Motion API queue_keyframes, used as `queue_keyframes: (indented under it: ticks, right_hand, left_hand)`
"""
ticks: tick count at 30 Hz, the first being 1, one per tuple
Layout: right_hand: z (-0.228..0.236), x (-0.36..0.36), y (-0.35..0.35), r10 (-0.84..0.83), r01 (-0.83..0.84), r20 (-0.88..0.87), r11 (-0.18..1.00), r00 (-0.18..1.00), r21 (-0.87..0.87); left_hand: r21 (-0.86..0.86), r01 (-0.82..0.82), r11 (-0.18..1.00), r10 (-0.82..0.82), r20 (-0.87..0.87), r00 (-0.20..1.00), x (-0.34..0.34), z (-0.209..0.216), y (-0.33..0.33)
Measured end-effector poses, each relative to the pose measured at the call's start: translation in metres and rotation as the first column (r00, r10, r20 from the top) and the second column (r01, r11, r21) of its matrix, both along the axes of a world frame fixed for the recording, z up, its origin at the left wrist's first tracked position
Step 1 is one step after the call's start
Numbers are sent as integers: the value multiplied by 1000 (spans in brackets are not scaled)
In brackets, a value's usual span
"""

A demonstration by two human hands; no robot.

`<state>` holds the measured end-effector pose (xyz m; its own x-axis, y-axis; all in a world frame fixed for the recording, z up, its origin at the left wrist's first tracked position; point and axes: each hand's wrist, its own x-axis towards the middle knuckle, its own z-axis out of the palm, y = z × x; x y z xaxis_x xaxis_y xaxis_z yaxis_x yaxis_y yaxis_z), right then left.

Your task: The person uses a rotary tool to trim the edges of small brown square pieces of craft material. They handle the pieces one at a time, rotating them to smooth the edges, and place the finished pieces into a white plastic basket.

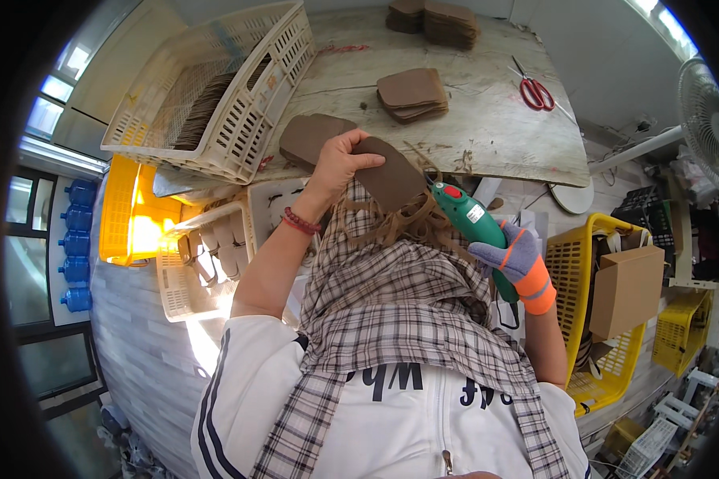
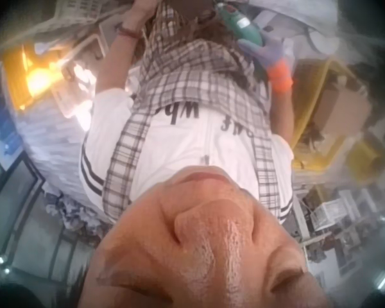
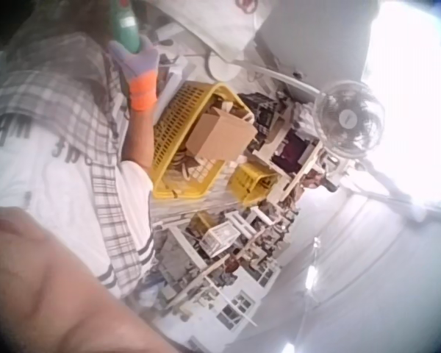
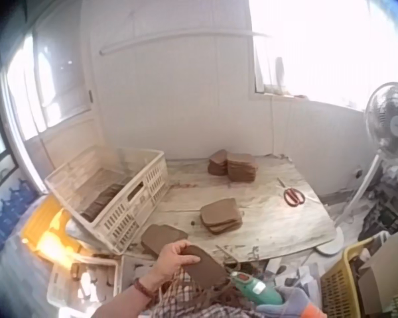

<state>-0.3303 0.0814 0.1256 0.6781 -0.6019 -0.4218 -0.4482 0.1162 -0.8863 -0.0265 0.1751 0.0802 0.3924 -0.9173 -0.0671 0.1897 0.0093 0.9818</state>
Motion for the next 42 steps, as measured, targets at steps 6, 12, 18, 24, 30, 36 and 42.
queue_keyframes:
  ticks: [6,12,18,24,30,36,42]
  right_hand:
    - [-13,1,2,10,-9,38,1000,999,-25]
    - [-19,4,4,12,-11,21,997,1000,-74]
    - [-18,11,5,28,-26,23,996,999,-80]
    - [-12,16,7,62,-61,10,994,998,-89]
    - [-18,29,7,52,-49,103,998,993,-32]
    - [-28,12,-7,-79,79,111,997,991,5]
    - [-39,6,-12,-151,143,109,987,983,71]
  left_hand:
    - [52,85,995,-88,76,993,-2,-5,0]
    - [112,156,981,-173,155,973,-7,-10,-2]
    - [162,268,950,-275,25,961,-10,1,0]
    - [212,361,908,-377,37,926,-13,2,0]
    - [165,434,886,-453,111,884,-7,-7,1]
    - [87,-272,958,263,104,959,115,-2,27]
    - [11,-521,853,165,943,290,133,-24,-5]
